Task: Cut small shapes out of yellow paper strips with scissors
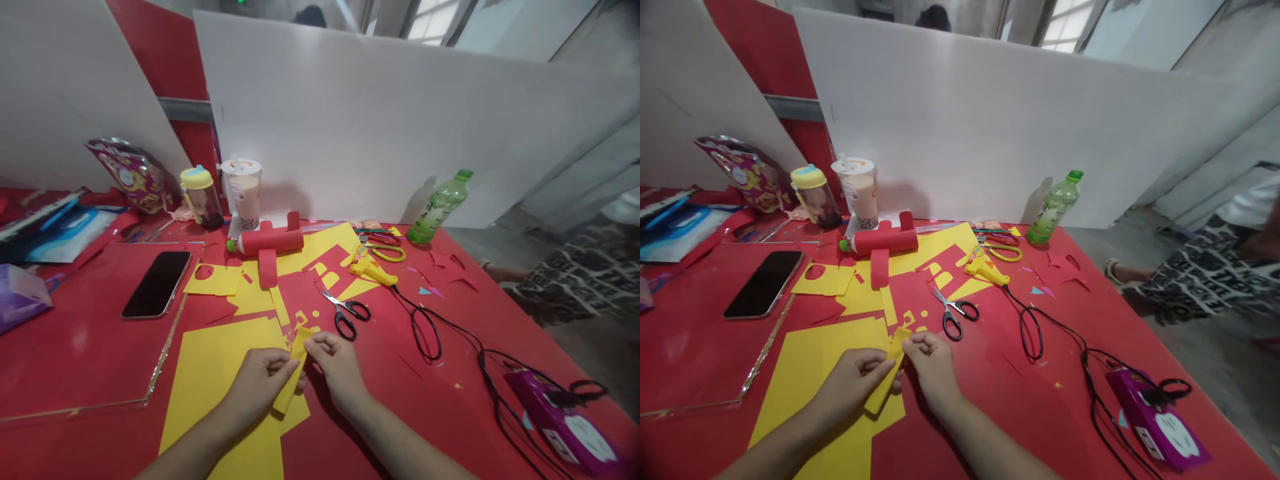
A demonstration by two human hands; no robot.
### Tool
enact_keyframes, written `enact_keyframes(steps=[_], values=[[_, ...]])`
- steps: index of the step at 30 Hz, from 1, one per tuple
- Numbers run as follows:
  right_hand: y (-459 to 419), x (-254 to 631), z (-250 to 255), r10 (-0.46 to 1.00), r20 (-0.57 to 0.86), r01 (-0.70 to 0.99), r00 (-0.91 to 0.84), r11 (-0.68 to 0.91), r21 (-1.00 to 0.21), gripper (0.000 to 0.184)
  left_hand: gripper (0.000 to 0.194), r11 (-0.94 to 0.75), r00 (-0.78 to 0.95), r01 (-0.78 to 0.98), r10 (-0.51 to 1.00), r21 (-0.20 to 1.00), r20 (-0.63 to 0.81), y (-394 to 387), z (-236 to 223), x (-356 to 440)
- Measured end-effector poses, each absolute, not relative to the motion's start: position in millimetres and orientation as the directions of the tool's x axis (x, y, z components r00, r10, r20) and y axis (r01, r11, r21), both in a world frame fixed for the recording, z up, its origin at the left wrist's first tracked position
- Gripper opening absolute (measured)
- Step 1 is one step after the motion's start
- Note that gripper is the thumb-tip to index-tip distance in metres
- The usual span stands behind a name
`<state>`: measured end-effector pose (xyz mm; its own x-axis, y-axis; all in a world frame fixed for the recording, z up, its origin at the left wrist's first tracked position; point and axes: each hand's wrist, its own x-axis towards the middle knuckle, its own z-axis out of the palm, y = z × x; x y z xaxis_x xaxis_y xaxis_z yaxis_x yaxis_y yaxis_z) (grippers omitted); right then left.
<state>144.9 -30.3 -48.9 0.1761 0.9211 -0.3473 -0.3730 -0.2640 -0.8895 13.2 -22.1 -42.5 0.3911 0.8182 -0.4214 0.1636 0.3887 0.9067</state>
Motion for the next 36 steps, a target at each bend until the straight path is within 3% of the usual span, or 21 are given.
enact_keyframes(steps=[13,27,31,34,35,36], values=[[-24,150,-51,0.896,-0.402,-0.369,0.186,-0.316,-0.874,0.024,0.031,0.457,0.447,0.121,0.768,0.881,-0.459,-20,-43,13],[-26,147,-47,0.917,-0.344,-0.286,0.202,-0.281,-0.916,0.023,0.034,0.417,0.542,0.172,0.717,0.893,-0.439,-17,-37,9],[-22,154,-52,0.931,-0.261,-0.232,0.255,-0.203,-0.951,0.029,0.033,0.459,0.551,0.166,0.691,0.873,-0.468,-18,-35,9],[-20,164,-51,0.937,-0.145,-0.140,0.318,-0.105,-0.985,0.017,0.031,0.538,0.535,0.093,0.682,0.838,-0.498,-17,-33,9],[-21,167,-51,0.940,-0.056,-0.079,0.337,-0.032,-0.996,0.011,0.029,0.571,0.525,0.047,0.684,0.820,-0.506,-16,-33,9],[-21,170,-50,0.951,0.181,0.143,0.250,0.148,-0.978,0.013,0.027,0.603,0.517,-0.002,0.683,0.798,-0.515,-15,-33,9]])
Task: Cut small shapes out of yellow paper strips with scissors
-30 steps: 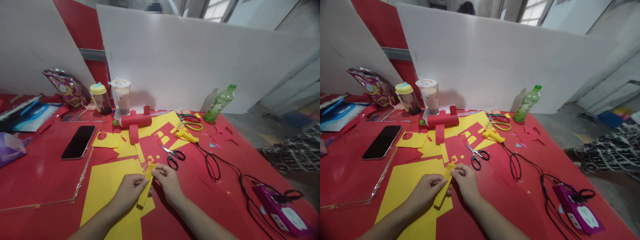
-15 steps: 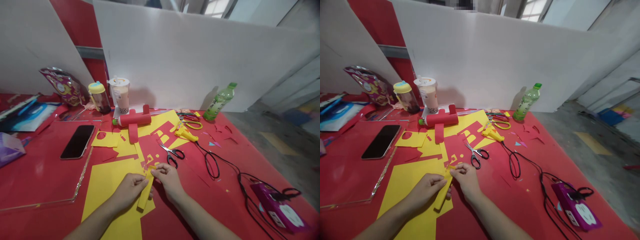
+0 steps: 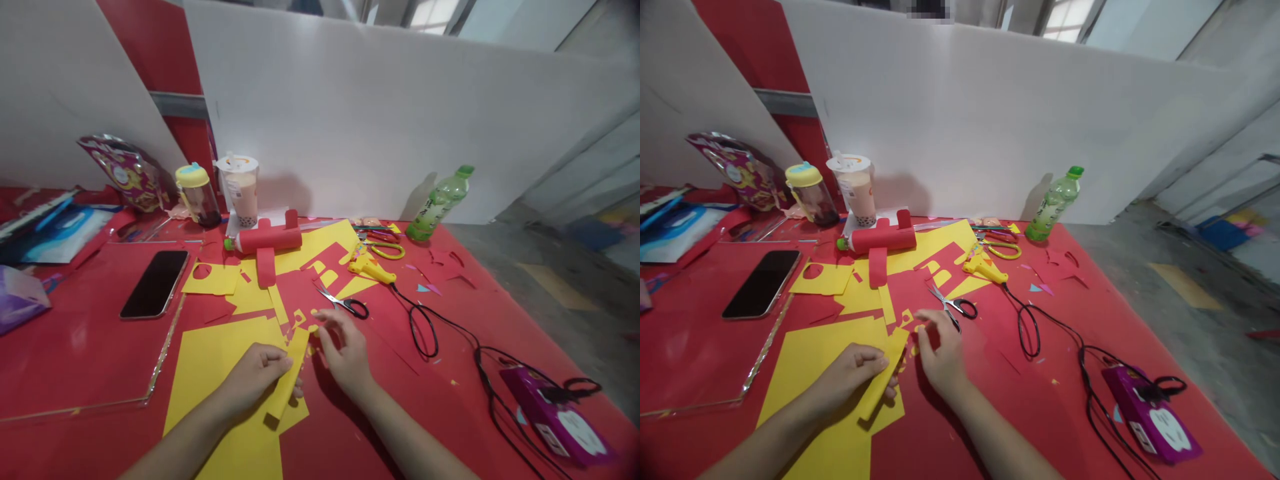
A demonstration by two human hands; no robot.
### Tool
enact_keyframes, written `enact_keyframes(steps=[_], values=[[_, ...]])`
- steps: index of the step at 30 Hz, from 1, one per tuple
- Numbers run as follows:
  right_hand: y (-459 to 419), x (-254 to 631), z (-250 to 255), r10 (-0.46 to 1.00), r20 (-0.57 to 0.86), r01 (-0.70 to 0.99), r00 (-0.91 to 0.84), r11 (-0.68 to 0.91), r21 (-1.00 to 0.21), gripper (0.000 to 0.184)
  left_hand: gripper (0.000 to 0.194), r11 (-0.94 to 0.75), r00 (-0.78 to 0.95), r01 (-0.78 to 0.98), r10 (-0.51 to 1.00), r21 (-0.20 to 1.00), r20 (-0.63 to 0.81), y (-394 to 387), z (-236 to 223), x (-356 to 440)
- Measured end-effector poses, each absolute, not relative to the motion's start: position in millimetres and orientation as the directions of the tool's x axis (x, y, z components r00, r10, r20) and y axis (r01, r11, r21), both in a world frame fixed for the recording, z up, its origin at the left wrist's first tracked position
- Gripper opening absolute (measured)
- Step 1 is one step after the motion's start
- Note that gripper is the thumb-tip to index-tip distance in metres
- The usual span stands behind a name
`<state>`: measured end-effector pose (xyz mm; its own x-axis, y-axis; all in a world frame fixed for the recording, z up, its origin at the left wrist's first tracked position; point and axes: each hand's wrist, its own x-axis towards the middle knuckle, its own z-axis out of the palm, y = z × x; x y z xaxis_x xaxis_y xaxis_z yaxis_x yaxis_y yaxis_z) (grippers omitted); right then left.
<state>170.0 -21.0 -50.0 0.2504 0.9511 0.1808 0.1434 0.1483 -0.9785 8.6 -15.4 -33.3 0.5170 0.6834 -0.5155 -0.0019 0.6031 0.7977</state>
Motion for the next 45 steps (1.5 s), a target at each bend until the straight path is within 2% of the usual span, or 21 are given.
enact_keyframes(steps=[2,3,4,6,9,11,12,13,15,17,19,21,23,25,27,32,39,45], values=[[-23,173,-49,0.872,0.490,0.418,0.000,0.445,-0.792,0.020,0.024,0.658,0.504,-0.077,0.674,0.749,-0.540,-14,-35,8],[-24,174,-48,0.810,0.575,0.492,-0.119,0.551,-0.674,0.023,0.023,0.676,0.503,-0.093,0.666,0.731,-0.551,-14,-35,7],[-25,174,-48,0.757,0.620,0.527,-0.207,0.620,-0.582,0.024,0.022,0.691,0.499,-0.107,0.659,0.715,-0.562,-13,-35,7],[-27,173,-47,0.695,0.646,0.549,-0.317,0.689,-0.472,0.027,0.018,0.717,0.473,-0.138,0.654,0.683,-0.591,-13,-34,6],[-28,173,-46,0.665,0.638,0.545,-0.388,0.724,-0.424,0.029,0.015,0.754,0.424,-0.199,0.642,0.626,-0.639,-13,-30,5],[-29,172,-47,0.681,0.619,0.538,-0.390,0.715,-0.447,0.027,0.013,0.774,0.398,-0.232,0.629,0.589,-0.668,-13,-29,5],[-29,171,-47,0.715,0.592,0.523,-0.372,0.688,-0.503,0.025,0.012,0.782,0.389,-0.242,0.621,0.575,-0.681,-13,-30,6],[-29,170,-47,0.783,0.533,0.493,-0.320,0.618,-0.613,0.022,0.011,0.789,0.385,-0.246,0.613,0.564,-0.690,-13,-31,6],[-30,167,-47,0.936,0.319,0.366,-0.149,0.352,-0.861,0.015,0.013,0.793,0.406,-0.232,0.605,0.562,-0.685,-13,-34,6],[-30,164,-45,0.996,0.084,0.213,0.005,0.081,-0.974,0.010,0.020,0.783,0.435,-0.226,0.614,0.580,-0.659,-12,-38,6],[-31,161,-44,0.996,-0.054,0.122,0.068,-0.062,-0.991,0.008,0.026,0.705,0.424,-0.235,0.694,0.669,-0.582,-10,-40,5],[-31,159,-44,0.987,-0.151,0.048,0.061,-0.154,-0.987,0.011,0.021,0.558,0.360,-0.212,0.808,0.802,-0.467,-9,-39,4],[-31,157,-45,0.969,-0.247,-0.043,0.020,-0.246,-0.968,0.016,0.012,0.409,0.309,-0.133,0.883,0.903,-0.354,-10,-37,4],[-32,155,-46,0.948,-0.315,-0.114,-0.036,-0.317,-0.942,0.020,0.012,0.331,0.318,-0.036,0.898,0.943,-0.303,-11,-33,4],[-34,152,-46,0.929,-0.360,-0.159,-0.085,-0.369,-0.916,0.022,0.008,0.271,0.341,0.071,0.898,0.960,-0.279,-13,-30,5],[-37,148,-43,0.909,-0.402,-0.161,-0.113,-0.416,-0.895,0.021,0.031,0.160,0.282,0.273,0.929,0.949,-0.238,-11,-27,5],[-35,149,-40,0.926,-0.378,-0.074,-0.022,-0.378,-0.923,0.010,0.033,0.167,0.288,0.334,0.919,0.928,-0.269,-12,-27,6],[-36,148,-40,0.932,-0.363,0.006,0.005,-0.363,-0.932,0.007,0.032,0.134,0.289,0.361,0.925,0.923,-0.247,-14,-30,8]])
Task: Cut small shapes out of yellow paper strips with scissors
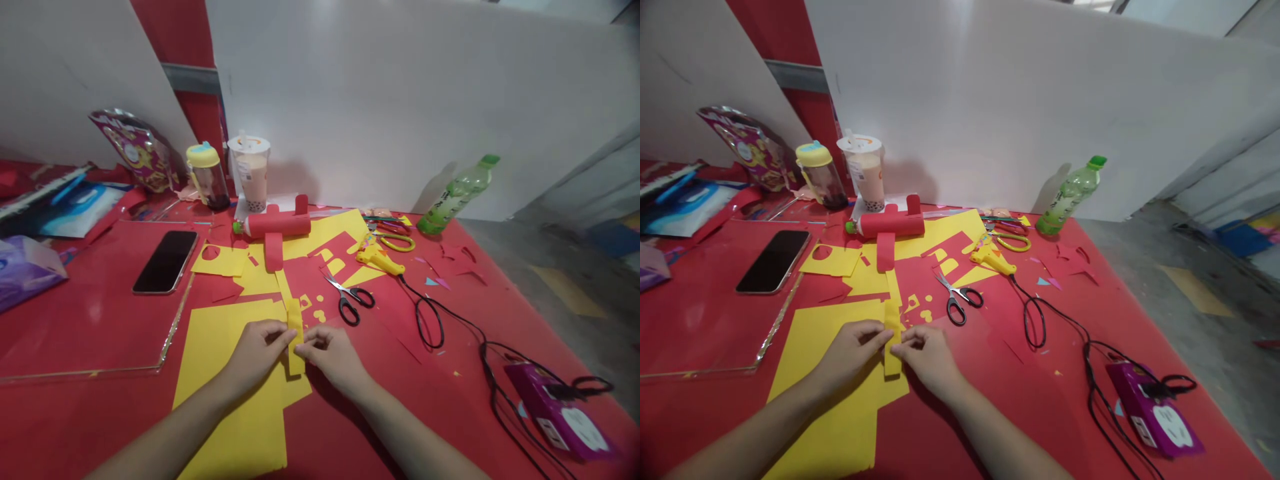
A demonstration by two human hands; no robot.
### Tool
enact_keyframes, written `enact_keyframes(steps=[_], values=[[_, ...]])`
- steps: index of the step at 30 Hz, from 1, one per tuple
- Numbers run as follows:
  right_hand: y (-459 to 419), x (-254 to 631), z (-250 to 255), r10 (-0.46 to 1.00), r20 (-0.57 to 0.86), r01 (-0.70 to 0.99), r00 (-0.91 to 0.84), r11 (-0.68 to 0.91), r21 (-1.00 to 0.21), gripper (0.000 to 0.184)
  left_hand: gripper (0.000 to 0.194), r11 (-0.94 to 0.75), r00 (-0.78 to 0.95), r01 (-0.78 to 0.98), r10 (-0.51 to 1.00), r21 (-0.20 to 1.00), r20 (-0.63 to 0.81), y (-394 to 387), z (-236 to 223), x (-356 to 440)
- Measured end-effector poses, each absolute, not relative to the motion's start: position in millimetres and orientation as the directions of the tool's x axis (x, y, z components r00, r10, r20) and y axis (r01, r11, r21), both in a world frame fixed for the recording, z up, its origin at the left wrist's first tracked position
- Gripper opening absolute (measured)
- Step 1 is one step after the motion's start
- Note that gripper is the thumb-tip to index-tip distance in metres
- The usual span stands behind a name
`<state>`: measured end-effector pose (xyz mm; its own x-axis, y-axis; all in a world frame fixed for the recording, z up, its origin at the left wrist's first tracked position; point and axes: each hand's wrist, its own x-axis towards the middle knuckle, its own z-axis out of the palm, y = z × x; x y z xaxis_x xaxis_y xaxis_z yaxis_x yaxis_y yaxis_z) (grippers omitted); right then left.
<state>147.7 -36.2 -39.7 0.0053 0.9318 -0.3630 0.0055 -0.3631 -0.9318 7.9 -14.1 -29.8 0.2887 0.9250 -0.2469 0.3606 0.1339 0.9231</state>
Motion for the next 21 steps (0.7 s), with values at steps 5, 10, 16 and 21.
enact_keyframes(steps=[5,10,16,21], values=[[-35.6,148.3,-40.1,0.936,-0.352,0.033,0.021,-0.353,-0.935,0.010,0.032,0.066,0.316,0.409,0.925,0.910,-0.209,-13.5,-30.9,7.3],[-35.4,150.3,-42.5,0.933,-0.357,0.007,-0.038,-0.357,-0.934,0.016,0.032,-0.112,0.363,0.496,0.928,0.861,-0.088,-13.1,-32.8,5.3],[-34.8,150.9,-44.4,0.946,-0.325,0.015,-0.010,-0.325,-0.946,0.014,0.033,-0.234,0.379,0.531,0.925,0.814,0.019,-13.7,-32.4,3.3],[-32.9,149.3,-42.5,0.960,-0.278,-0.067,0.032,-0.275,-0.959,0.014,0.033,-0.184,0.433,0.531,0.898,0.827,-0.078,-15.5,-29.4,5.4]])
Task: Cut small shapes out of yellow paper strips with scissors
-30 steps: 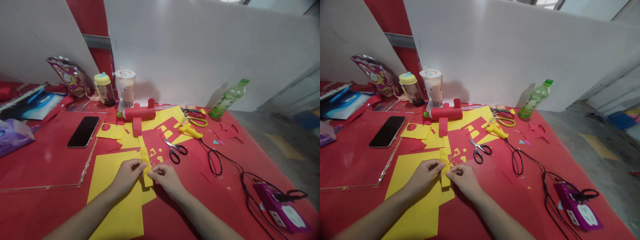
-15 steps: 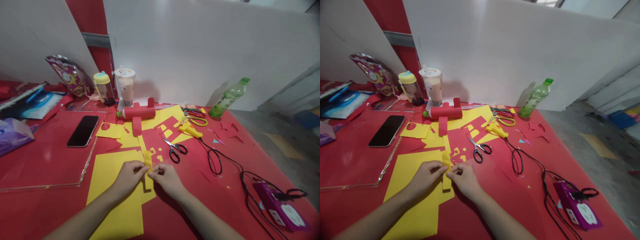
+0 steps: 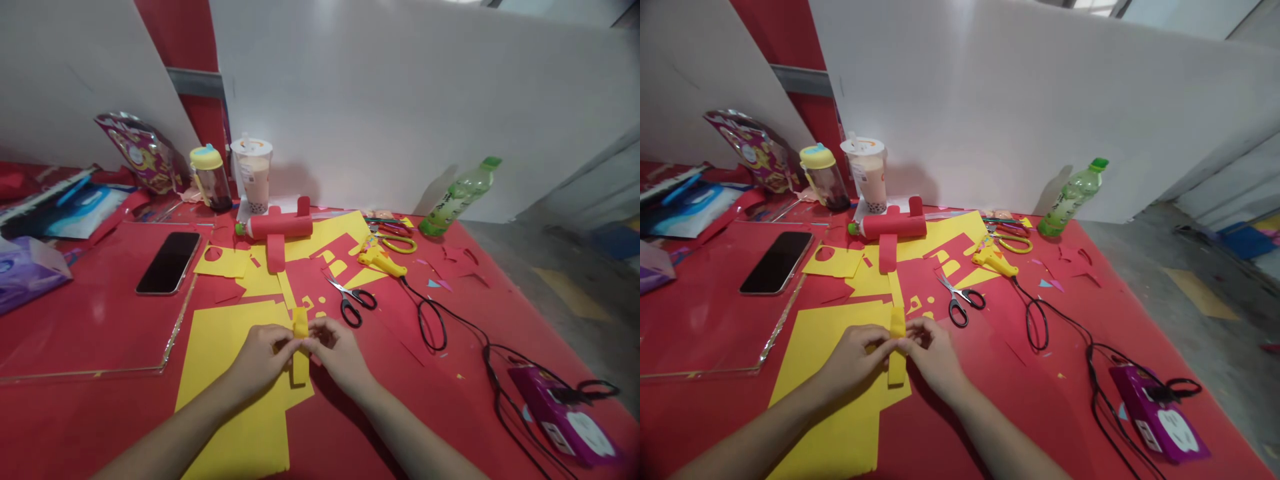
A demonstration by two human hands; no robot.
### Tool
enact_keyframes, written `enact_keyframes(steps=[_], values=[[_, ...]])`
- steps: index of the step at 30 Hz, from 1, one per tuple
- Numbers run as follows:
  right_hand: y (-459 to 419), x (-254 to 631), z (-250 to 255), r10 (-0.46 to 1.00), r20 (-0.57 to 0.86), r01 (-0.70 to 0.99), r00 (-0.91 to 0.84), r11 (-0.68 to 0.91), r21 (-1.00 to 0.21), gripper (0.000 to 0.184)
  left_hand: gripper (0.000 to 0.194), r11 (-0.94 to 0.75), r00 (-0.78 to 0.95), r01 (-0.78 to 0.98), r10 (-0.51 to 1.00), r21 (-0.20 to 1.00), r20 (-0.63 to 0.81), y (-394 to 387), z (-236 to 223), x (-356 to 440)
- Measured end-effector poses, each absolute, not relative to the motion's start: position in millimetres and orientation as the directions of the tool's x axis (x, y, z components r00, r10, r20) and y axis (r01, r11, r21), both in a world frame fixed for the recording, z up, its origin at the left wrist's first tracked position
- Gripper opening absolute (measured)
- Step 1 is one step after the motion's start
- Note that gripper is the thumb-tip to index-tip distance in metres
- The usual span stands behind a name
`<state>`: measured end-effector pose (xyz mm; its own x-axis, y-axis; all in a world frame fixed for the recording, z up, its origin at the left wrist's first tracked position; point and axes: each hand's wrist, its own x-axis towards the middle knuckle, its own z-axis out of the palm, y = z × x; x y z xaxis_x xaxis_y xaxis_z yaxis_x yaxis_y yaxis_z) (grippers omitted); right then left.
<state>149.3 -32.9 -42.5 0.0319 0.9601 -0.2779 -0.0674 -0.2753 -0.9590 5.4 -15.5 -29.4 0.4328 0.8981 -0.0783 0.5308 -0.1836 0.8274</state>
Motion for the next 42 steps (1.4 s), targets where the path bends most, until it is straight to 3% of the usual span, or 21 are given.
enact_keyframes(steps=[10,23,42], values=[[-32.7,149.3,-42.5,0.932,-0.361,-0.066,0.024,-0.358,-0.931,0.012,0.037,-0.051,0.464,0.533,0.853,0.845,-0.240,-16.4,-31.4,7.3],[-30.3,153.3,-46.7,0.928,-0.373,-0.032,0.019,-0.372,-0.928,0.010,0.034,-0.043,0.487,0.536,0.831,0.843,-0.267,-15.8,-28.0,7.1],[-30.1,154.6,-44.3,0.925,-0.378,0.040,0.043,-0.379,-0.924,0.012,0.029,-0.167,0.521,0.548,0.835,0.820,-0.178,-14.9,-31.6,7.0]])
